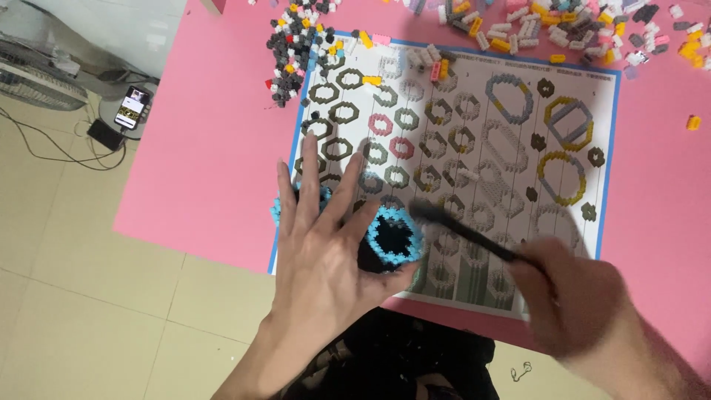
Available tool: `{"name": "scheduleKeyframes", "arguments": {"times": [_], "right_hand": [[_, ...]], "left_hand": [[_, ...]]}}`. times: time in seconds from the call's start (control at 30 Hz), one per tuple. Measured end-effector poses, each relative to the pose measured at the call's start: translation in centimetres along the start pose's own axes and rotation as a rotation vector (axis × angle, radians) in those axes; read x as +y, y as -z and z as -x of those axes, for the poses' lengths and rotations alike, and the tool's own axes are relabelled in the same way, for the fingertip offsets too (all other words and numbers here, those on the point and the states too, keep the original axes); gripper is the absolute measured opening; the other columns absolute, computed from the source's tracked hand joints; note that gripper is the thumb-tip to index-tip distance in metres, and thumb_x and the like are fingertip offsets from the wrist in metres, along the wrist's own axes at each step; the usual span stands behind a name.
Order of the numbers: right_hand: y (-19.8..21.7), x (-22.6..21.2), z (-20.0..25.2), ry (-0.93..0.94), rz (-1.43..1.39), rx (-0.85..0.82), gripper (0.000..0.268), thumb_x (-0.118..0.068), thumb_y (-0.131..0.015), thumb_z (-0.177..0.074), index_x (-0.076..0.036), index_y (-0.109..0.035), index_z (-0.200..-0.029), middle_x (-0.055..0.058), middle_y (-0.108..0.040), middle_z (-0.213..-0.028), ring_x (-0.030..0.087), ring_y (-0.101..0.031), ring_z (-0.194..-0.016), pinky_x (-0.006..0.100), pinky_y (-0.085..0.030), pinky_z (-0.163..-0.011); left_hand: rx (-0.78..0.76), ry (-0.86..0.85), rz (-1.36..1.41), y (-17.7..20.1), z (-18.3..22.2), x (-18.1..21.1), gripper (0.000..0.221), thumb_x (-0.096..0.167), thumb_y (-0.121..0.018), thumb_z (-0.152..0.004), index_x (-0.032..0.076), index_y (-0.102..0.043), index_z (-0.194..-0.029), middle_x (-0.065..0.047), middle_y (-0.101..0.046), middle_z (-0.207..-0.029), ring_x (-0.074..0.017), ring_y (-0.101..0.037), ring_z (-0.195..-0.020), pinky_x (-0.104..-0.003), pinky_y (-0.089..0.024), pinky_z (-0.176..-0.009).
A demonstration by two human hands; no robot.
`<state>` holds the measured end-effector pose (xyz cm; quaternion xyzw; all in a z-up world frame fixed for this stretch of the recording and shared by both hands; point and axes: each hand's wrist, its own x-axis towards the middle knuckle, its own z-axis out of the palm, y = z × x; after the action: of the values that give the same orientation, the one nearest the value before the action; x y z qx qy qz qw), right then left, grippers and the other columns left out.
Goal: Assembling a structure using small interlocking plastic blocks and a small hammer according to instructions.
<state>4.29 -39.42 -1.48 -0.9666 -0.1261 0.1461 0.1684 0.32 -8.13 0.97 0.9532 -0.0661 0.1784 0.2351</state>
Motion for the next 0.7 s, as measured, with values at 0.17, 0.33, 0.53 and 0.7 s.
{"name": "scheduleKeyframes", "arguments": {"times": [0.17, 0.33, 0.53, 0.7], "right_hand": [[-1.6, 0.7, 1.1, 0.304, 0.009, 0.259, 0.036, -0.044, -0.048, -0.1, -0.018, -0.073, -0.1, 0.003, -0.07, -0.07, 0.035, -0.065, -0.056, 0.049, -0.049, -0.059], [-1.5, -0.7, -0.1, 0.22, -0.039, 0.174, 0.03, -0.037, -0.051, -0.102, -0.019, -0.073, -0.097, 0.003, -0.069, -0.059, 0.029, -0.063, -0.049, 0.045, -0.047, -0.05], [-1.7, -1.4, 0.0, 0.201, 0.052, 0.198, 0.031, -0.04, -0.049, -0.104, -0.018, -0.07, -0.105, 0.004, -0.069, -0.066, 0.031, -0.064, -0.055, 0.047, -0.048, -0.057], [-2.0, -1.7, -0.2, 0.152, -0.073, 0.074, 0.028, -0.039, -0.056, -0.1, -0.017, -0.072, -0.1, 0.002, -0.066, -0.049, 0.023, -0.06, -0.038, 0.043, -0.045, -0.043]], "left_hand": [[-0.028, -0.001, 0.005, 0.1, 0.0, 0.1, 0.06, 0.06, -0.069, -0.092, 0.002, -0.079, -0.105, -0.016, -0.039, -0.166, -0.0557, -0.015, -0.158, -0.083, -0.018, -0.126], [-0.028, -0.006, -0.017, -0.1, -0.3, 0.1, 0.063, 0.058, -0.077, -0.085, 0.003, -0.081, -0.114, -0.016, -0.04, -0.166, -0.0564, -0.016, -0.157, -0.083, -0.02, -0.125], [-0.018, -0.017, 0.007, 0.0, -0.4, -0.1, 0.06, 0.057, -0.076, -0.087, 0.001, -0.079, -0.109, -0.017, -0.052, -0.157, -0.0537, -0.02, -0.155, -0.082, -0.018, -0.124], [0.005, -0.012, 0.083, 0.3, -0.6, 0.1, 0.059, 0.053, -0.077, -0.085, 0.0, -0.076, -0.108, -0.015, -0.079, -0.12, -0.0441, -0.034, -0.153, -0.079, -0.012, -0.124]]}}
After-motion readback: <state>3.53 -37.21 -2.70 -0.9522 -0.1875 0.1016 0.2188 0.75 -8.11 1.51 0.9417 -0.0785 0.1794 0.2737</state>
